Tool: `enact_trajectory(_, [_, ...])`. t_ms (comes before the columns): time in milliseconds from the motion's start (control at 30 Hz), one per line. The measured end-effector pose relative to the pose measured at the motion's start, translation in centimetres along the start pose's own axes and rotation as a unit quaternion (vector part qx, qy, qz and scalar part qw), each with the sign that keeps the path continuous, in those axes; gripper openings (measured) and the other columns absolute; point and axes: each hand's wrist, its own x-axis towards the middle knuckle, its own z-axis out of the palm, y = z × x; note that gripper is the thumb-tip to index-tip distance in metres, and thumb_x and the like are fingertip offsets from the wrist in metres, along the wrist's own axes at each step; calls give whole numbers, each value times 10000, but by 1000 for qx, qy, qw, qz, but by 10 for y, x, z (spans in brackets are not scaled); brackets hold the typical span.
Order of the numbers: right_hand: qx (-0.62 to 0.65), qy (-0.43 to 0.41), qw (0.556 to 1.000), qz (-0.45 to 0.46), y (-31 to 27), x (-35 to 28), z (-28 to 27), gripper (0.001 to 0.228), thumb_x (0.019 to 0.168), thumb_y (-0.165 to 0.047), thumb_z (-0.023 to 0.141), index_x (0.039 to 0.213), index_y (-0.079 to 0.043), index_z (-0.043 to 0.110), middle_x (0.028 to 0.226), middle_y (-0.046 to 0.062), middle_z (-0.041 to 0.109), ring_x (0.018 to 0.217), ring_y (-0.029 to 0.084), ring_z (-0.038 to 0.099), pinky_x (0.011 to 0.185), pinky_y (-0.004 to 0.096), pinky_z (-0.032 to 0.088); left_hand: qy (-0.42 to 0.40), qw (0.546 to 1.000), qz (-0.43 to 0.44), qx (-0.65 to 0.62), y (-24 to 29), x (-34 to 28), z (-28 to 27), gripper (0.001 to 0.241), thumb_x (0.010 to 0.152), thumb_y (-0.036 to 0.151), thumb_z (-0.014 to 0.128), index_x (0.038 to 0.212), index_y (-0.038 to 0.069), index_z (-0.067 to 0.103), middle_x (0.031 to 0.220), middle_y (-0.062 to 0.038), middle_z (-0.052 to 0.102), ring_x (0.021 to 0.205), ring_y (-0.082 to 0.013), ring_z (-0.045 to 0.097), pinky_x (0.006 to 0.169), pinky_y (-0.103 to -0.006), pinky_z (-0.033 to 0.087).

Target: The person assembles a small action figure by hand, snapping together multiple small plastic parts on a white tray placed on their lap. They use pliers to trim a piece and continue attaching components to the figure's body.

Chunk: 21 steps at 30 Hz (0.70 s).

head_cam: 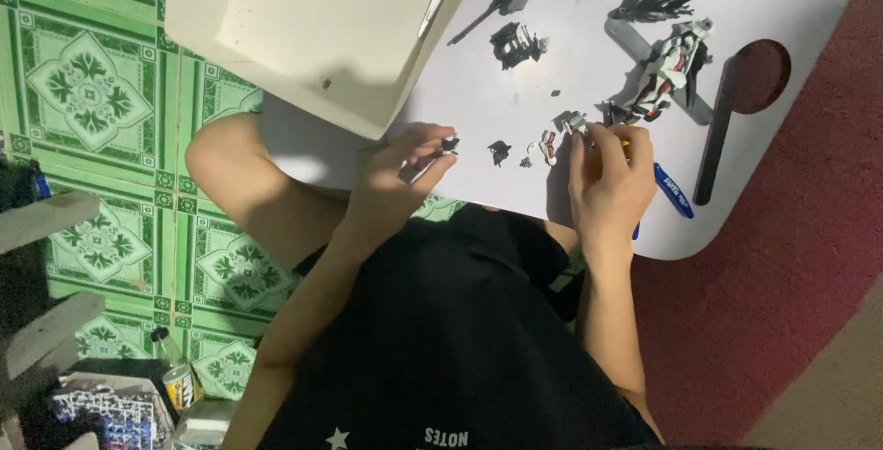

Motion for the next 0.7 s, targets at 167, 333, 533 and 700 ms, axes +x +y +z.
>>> enact_trajectory(167, [9,5,1000,-6,-1,-3,3,103,915,-23,722,1011,13,726,934,154,580,779,285,613,613,358,554,18,994,46,98,-1,0,1,302,771,107,825,1038,182,704,775,-13,718,666,-149,694,561,-233,583])
enact_trajectory(333, [36,15,998,-39,-2,-18,4,110,951,-97,699,1027,-23,725,938,143,592,838,273,578,671,334,521,-11,999,-21,-24,4,-3,-2,253,787,57,781,1022,119,710,813,-119,721,737,-219,719,598,-270,579])
enact_trajectory(533, [-14,-16,998,-59,-17,-15,8,105,898,-66,765,996,-32,750,905,123,617,801,238,581,637,311,529,-40,996,-24,-75,3,-4,-2,266,809,62,772,1058,114,695,867,-159,716,788,-263,725,637,-291,577])
enact_trajectory(700, [124,-19,992,-30,-10,-17,5,117,893,-43,759,1000,-32,713,865,118,618,743,242,564,586,324,492,-16,991,3,-134,6,-3,0,217,799,37,775,1004,63,710,892,-168,712,795,-255,720,645,-296,590])
